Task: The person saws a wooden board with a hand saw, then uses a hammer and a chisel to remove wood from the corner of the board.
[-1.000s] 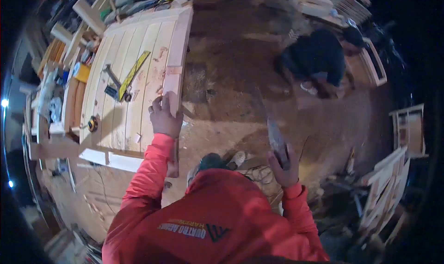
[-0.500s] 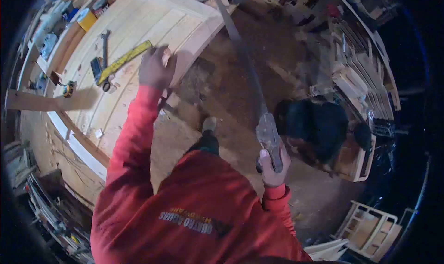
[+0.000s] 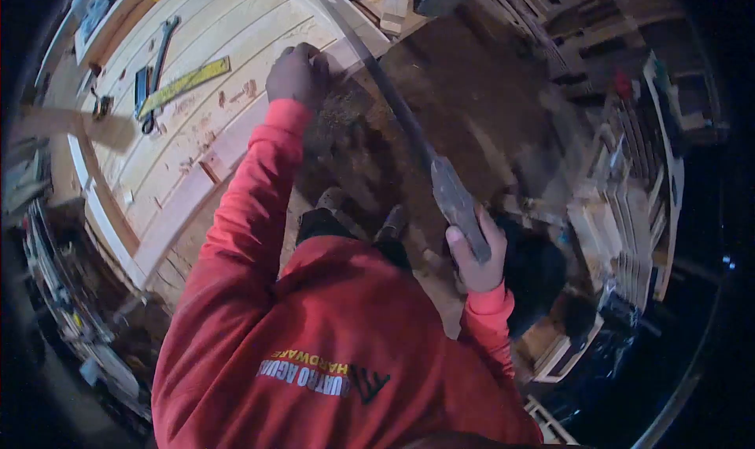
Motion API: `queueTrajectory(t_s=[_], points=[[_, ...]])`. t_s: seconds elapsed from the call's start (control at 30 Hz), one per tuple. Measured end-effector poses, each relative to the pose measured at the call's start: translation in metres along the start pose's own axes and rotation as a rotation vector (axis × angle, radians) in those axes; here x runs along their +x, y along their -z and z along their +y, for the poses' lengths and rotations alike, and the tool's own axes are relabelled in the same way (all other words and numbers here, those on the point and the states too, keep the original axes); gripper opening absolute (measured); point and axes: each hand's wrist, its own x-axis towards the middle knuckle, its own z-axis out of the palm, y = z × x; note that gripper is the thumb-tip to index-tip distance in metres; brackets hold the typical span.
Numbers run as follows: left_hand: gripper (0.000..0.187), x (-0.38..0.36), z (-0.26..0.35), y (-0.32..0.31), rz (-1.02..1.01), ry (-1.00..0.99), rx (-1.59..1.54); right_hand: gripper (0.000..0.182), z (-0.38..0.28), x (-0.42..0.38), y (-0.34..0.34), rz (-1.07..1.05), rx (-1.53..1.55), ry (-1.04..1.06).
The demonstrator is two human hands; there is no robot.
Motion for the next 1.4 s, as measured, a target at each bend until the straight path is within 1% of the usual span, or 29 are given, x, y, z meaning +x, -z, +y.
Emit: queueTrajectory(t_s=[0.07, 0.13, 0.17, 0.23, 0.27, 0.33, 0.37, 0.43, 0.5, 0.57, 0.6, 0.73, 0.8, 0.87, 0.97, 1.03, 1.13, 1.2, 1.27, 1.3, 1.37, 1.4], points=[[0.040, 0.006, 0.003, -0.012, 0.039, 0.067, 0.039, 0.051, 0.017, 0.024, 0.013, -0.009, 0.090, 0.036], [0.048, 0.008, 0.020, -0.009, 0.046, 0.224, 0.052, 0.049, 0.034, 0.043, 0.029, -0.030, 0.140, 0.106], [0.052, 0.009, 0.028, -0.006, 0.052, 0.295, 0.060, 0.048, 0.042, 0.047, 0.039, -0.081, 0.153, 0.053], [0.062, 0.008, 0.035, -0.008, 0.096, 0.329, 0.103, 0.047, 0.058, 0.055, 0.056, -0.169, 0.180, -0.059], [0.067, 0.009, 0.039, -0.009, 0.111, 0.339, 0.126, 0.047, 0.069, 0.056, 0.061, -0.180, 0.218, -0.092], [0.073, 0.013, 0.048, -0.002, 0.007, 0.408, 0.173, 0.046, 0.093, 0.055, 0.066, -0.194, 0.292, -0.166], [0.076, 0.012, 0.051, 0.000, -0.055, 0.446, 0.195, 0.047, 0.096, 0.056, 0.070, -0.199, 0.236, -0.121], [0.082, 0.011, 0.056, 0.001, -0.061, 0.469, 0.209, 0.048, 0.098, 0.062, 0.075, -0.202, 0.128, -0.020], [0.091, 0.015, 0.053, -0.002, -0.072, 0.470, 0.229, 0.048, 0.110, 0.062, 0.076, -0.199, 0.123, 0.034], [0.080, 0.022, 0.026, -0.021, -0.052, 0.368, 0.315, 0.045, 0.114, 0.061, 0.080, -0.232, 0.132, 0.060], [0.081, 0.025, 0.020, -0.024, -0.060, 0.364, 0.320, 0.042, 0.109, 0.061, 0.083, -0.269, 0.146, 0.057], [0.088, 0.019, 0.052, -0.004, -0.071, 0.495, 0.210, 0.039, 0.090, 0.063, 0.092, -0.381, 0.232, 0.065], [0.091, 0.020, 0.056, -0.003, -0.072, 0.524, 0.197, 0.038, 0.081, 0.068, 0.085, -0.324, 0.292, 0.149], [0.094, 0.021, 0.057, -0.002, -0.073, 0.533, 0.189, 0.038, 0.085, 0.067, 0.085, -0.296, 0.310, 0.167], [0.098, 0.024, 0.053, -0.002, -0.067, 0.529, 0.196, 0.039, 0.097, 0.056, 0.098, -0.335, 0.258, 0.072], [0.099, 0.027, 0.048, -0.004, -0.066, 0.512, 0.200, 0.039, 0.090, 0.053, 0.117, -0.407, 0.186, -0.035], [0.085, 0.025, 0.055, -0.004, -0.057, 0.548, 0.203, 0.054, 0.086, 0.047, 0.131, -0.412, 0.154, 0.143], [0.069, 0.031, 0.038, -0.007, -0.105, 0.489, 0.282, 0.042, 0.083, 0.048, 0.121, -0.378, 0.272, 0.081], [0.057, 0.037, 0.011, -0.020, -0.162, 0.424, 0.359, 0.036, 0.079, 0.055, 0.107, -0.391, 0.297, 0.018], [0.054, 0.039, 0.002, -0.027, -0.188, 0.389, 0.397, 0.036, 0.079, 0.071, 0.094, -0.421, 0.266, -0.009], [0.054, 0.038, -0.002, -0.032, -0.193, 0.356, 0.443, 0.035, 0.074, 0.098, 0.073, -0.462, 0.206, -0.074], [0.058, 0.037, 0.005, -0.028, -0.169, 0.355, 0.454, 0.035, 0.067, 0.110, 0.064, -0.470, 0.181, -0.111]])
